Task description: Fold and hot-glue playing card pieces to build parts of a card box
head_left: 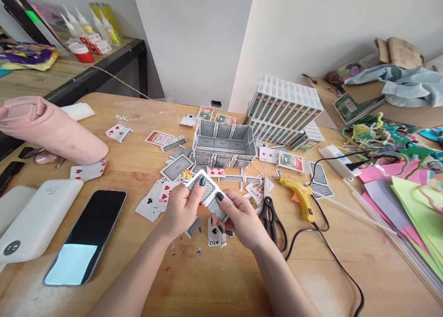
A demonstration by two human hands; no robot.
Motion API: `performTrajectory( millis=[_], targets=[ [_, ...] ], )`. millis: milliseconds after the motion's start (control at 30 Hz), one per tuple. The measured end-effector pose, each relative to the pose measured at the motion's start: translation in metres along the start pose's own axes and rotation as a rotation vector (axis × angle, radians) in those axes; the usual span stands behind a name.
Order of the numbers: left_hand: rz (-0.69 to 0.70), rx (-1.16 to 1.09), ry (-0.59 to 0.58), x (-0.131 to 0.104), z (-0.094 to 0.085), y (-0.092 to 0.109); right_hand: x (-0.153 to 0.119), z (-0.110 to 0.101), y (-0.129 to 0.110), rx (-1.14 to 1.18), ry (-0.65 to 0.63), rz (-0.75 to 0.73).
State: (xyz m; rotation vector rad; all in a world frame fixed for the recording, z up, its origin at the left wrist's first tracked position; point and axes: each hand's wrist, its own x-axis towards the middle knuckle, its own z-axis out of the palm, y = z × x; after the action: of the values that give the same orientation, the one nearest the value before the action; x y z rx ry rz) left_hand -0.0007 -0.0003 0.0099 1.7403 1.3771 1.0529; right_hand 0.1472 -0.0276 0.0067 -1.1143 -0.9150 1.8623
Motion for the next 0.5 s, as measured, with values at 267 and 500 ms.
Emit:
performTrajectory(
  millis=[267,500],
  targets=[
    [0.016,0.043,0.026,0.0,0.001,-0.001,-0.001,0.007,-0.003,-0.073,0.099,-0.094],
    [-0.012,-0.012,-0.014,0.0,0.001,-0.001,-0.004,0.012,-0.002,-0.065,0.178,-0.143]
  ],
)
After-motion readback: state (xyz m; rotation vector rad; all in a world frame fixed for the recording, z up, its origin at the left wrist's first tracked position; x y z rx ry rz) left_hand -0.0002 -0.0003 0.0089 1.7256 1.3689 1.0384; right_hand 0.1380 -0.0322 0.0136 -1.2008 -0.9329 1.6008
